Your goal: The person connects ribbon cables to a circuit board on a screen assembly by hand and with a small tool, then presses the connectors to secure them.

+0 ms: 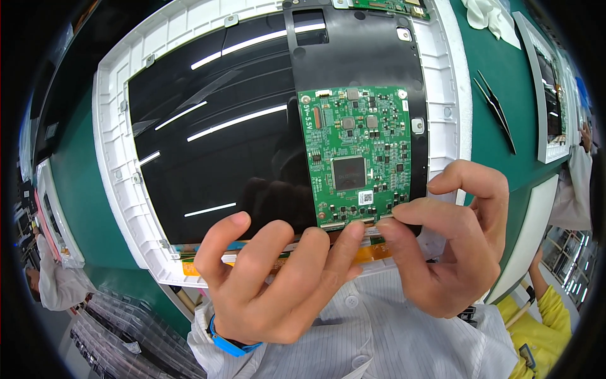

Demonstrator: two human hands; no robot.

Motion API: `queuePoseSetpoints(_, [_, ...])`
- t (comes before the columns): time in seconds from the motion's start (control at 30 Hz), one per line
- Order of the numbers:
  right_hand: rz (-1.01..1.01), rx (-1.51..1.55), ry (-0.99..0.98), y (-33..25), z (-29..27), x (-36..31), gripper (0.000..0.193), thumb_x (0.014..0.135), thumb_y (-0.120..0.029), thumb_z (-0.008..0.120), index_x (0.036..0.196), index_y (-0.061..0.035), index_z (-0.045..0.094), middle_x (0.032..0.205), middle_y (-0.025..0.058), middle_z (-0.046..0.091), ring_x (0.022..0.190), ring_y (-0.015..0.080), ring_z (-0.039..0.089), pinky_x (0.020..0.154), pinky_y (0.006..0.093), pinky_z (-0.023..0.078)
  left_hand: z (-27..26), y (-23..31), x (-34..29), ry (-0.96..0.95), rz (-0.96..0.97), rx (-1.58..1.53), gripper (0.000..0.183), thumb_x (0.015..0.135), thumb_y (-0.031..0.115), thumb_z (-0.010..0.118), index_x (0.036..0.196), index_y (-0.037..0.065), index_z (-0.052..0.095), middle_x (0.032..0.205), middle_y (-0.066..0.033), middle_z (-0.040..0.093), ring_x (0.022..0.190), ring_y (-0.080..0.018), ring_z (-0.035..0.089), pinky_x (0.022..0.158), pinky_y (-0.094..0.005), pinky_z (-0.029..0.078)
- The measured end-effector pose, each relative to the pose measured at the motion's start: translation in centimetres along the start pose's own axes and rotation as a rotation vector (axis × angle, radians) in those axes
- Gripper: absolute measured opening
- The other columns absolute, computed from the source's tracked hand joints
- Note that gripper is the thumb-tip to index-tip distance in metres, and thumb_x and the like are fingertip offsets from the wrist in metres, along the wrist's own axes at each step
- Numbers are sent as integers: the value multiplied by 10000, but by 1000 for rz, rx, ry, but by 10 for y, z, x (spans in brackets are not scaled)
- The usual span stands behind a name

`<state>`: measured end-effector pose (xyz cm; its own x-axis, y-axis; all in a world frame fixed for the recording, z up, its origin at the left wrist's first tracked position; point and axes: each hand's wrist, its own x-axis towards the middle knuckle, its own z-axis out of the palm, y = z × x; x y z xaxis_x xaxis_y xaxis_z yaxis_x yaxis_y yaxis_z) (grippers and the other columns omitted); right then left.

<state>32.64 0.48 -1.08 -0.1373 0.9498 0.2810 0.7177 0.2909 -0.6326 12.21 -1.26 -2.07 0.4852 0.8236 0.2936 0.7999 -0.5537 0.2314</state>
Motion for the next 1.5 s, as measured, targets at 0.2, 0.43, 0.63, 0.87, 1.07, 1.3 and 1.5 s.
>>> queuePoseSetpoints(0.2, [-11,-103,-83,-2,0,1,330,585,-16,916,843,-64,717,1014,126,569,881,237,559,726,318,417,0,-5,2,10,54,1,302,862,468,771,1027,231,859,983,22,560,956,-203,560,1061,-509,413])
queuePoseSetpoints(0.43, [-123,-11,-97,-4,-12,1,340,534,-55,903,825,-86,731,920,72,571,821,215,560,709,353,398,-29,-38,-10,150,-238,-215,238,656,38,826,889,40,779,919,-95,567,839,-248,564,880,-506,449])
queuePoseSetpoints(0.63, [-235,2,-204,-11,-3,-1,374,465,-119,802,837,-85,789,815,0,608,745,193,579,702,383,393,-28,-46,-13,106,-176,-278,209,675,46,833,876,47,776,911,-89,571,832,-239,560,904,-510,443])
queuePoseSetpoints(0.87, [-340,-82,-313,-12,-2,5,342,496,-135,809,825,-56,761,851,25,632,748,200,603,690,374,417,-28,-37,-8,29,-168,-307,252,640,193,911,849,104,803,924,-49,622,864,-235,588,977,-537,425])
queuePoseSetpoints(1.07, [-348,-119,-239,-11,3,7,280,552,-68,800,816,-23,719,855,59,623,714,227,583,650,378,398,-24,-31,0,-39,-157,-345,259,629,231,920,834,118,809,943,-28,627,884,-235,597,993,-552,428])
queuePoseSetpoints(1.3, [-227,-104,-120,-11,14,6,268,562,-17,800,808,-24,695,848,80,597,710,245,546,632,369,377,-11,-24,5,25,-158,-323,259,610,208,908,795,96,765,965,-37,625,917,-243,602,991,-539,424])
queuePoseSetpoints(1.5, [-276,-29,-41,-6,15,2,349,495,-16,836,830,-50,745,849,55,611,704,216,558,614,342,370,-3,-19,10,14,-183,-304,252,675,210,872,785,59,702,958,-46,623,897,-268,601,966,-523,429])
